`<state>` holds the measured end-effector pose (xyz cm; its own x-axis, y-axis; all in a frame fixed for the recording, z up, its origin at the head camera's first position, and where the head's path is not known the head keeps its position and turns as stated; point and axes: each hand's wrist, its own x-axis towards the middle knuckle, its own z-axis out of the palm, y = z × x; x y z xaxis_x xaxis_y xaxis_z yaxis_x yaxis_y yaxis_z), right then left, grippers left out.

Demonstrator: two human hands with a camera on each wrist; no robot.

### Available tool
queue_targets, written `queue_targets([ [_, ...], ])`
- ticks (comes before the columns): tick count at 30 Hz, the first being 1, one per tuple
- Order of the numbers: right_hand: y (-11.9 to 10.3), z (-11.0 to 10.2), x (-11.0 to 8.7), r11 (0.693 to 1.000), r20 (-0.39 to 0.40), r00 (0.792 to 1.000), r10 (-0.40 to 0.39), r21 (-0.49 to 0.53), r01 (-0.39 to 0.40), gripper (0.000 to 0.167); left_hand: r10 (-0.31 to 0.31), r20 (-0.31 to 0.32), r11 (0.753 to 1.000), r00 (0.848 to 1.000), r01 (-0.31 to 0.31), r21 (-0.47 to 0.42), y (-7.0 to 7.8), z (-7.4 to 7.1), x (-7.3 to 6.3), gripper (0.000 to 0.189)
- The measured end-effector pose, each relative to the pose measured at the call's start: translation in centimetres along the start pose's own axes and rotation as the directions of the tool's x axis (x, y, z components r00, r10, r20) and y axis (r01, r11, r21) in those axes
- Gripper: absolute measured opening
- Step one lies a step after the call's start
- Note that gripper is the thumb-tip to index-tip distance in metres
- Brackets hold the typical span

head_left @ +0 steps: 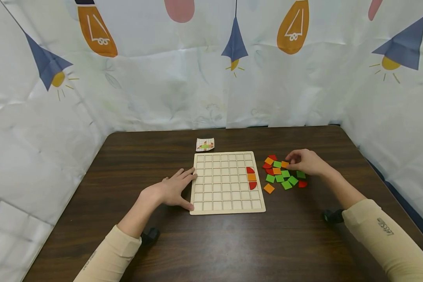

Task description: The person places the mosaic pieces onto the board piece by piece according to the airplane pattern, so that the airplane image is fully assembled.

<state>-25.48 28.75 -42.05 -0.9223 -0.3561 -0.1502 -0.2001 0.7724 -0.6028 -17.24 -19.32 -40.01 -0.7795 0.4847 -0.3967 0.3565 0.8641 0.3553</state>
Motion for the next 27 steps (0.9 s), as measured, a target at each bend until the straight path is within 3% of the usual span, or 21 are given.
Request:
queue_targets([
  [27,-0.37,0.13,0.25,1.0,0.014,1.0,0.013,-0.023,-0.013,0.025,0.003,-0.008,1.0,1.0,-0.003,0.001,-0.02,-0.08,0.02,0.103],
])
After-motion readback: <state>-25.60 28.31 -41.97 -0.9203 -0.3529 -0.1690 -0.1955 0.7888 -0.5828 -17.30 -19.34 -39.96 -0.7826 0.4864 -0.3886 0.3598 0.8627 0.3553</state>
